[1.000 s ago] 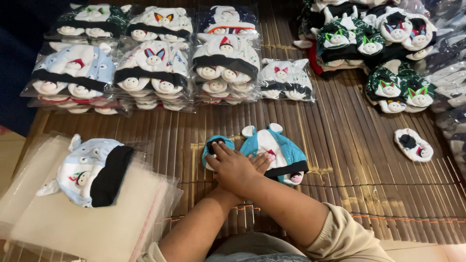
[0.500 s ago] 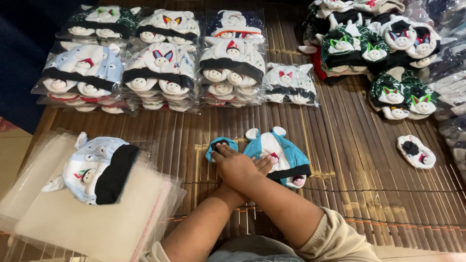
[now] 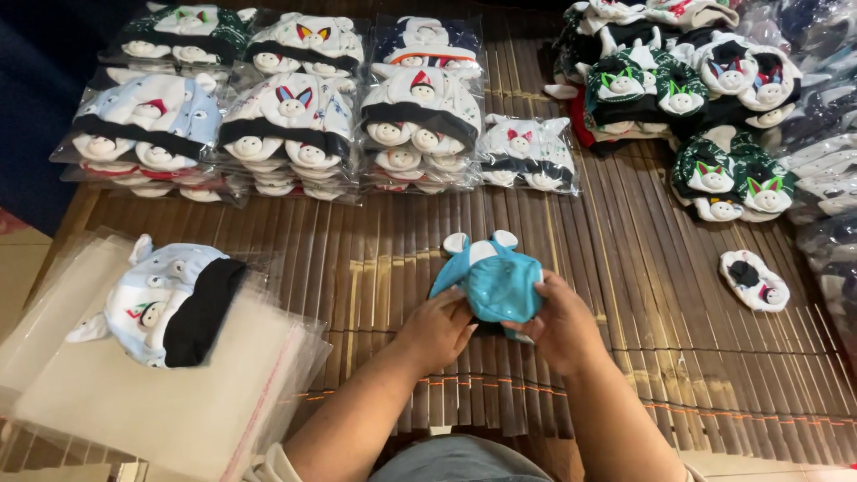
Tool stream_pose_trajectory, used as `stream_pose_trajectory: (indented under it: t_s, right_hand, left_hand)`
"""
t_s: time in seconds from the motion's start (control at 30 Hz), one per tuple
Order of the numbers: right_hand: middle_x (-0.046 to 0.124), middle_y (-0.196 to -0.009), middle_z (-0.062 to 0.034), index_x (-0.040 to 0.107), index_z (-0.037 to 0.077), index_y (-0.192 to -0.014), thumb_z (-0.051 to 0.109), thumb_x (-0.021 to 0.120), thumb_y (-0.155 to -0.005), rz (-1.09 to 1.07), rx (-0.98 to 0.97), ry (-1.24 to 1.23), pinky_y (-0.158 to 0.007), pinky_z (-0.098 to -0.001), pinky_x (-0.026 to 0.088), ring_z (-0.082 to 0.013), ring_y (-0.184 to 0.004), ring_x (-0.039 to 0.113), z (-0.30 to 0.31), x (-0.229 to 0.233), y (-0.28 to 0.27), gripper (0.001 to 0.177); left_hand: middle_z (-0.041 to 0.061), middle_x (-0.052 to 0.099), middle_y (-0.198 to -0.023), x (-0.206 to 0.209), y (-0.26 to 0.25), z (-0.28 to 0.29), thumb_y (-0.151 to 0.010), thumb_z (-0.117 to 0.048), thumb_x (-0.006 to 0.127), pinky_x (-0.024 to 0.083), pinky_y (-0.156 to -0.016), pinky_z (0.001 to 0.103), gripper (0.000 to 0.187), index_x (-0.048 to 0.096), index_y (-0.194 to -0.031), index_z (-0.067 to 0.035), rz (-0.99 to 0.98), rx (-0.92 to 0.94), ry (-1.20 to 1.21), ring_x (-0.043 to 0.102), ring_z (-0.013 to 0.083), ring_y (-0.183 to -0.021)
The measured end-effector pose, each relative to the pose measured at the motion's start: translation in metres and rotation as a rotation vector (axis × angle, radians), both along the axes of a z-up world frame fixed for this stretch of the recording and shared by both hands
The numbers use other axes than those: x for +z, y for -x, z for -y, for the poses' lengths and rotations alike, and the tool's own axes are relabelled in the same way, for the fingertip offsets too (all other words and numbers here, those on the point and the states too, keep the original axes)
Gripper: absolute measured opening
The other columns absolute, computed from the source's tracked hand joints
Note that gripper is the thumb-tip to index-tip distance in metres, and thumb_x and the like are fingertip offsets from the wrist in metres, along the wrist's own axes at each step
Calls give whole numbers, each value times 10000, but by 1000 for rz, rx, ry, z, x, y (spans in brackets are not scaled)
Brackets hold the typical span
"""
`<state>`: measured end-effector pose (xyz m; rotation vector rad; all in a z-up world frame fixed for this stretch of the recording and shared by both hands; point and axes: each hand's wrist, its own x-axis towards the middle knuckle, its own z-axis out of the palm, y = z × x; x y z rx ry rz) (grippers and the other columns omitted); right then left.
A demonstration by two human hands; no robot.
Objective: Packaging baby hats and booties into clear plastic bags
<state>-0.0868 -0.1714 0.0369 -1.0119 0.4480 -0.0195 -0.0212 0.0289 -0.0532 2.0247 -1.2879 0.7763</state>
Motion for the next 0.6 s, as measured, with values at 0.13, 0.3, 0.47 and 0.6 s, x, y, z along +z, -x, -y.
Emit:
stream_pose_trajectory:
  t_s: [0.13, 0.3, 0.47, 0.6]
  right_hand:
    - [729, -998, -86, 570, 117, -1194, 266, 554, -939, 50, -53, -23, -714, -479, 674, -267, -862, 755, 35, -2, 21, 295]
    - [733, -1018, -133, 578, 79, -1228, 227, 605, -971, 151, -111, 28, -731, -471, 679, -297, -875, 760, 51, -10, 33, 298]
    - [691, -965, -156, 659, -27, -1190, -2, 700, -930, 152, -401, 263, -811, -461, 658, -267, -858, 728, 25, -12, 40, 264]
    - [672, -1370, -182, 659, -35, -1264, -127, 604, -881, 415, -218, 810, -1096, -338, 519, -261, -1255, 659, -9, -11, 50, 398]
  left_hand:
    - [177, 642, -1105, 28, 6, -4, -979, -271, 592, 530, -1023, 476, 396, 603, -1281, -16, -50, 41, 58, 672, 346, -1047]
    - [145, 583, -1447, -1, 1, -9, -929, -300, 661, 487, -1079, 464, 524, 580, -1404, -94, -44, 99, 13, 612, 318, -1290]
    - [33, 596, -1107, 5, 0, -11, -907, -347, 685, 501, -811, 410, 179, 725, -1005, -203, -6, 216, 27, 633, 269, -969]
    - [9, 579, -912, 42, 12, -7, -842, -189, 752, 429, -795, 377, 100, 738, -924, -134, -221, 224, 59, 540, 216, -808]
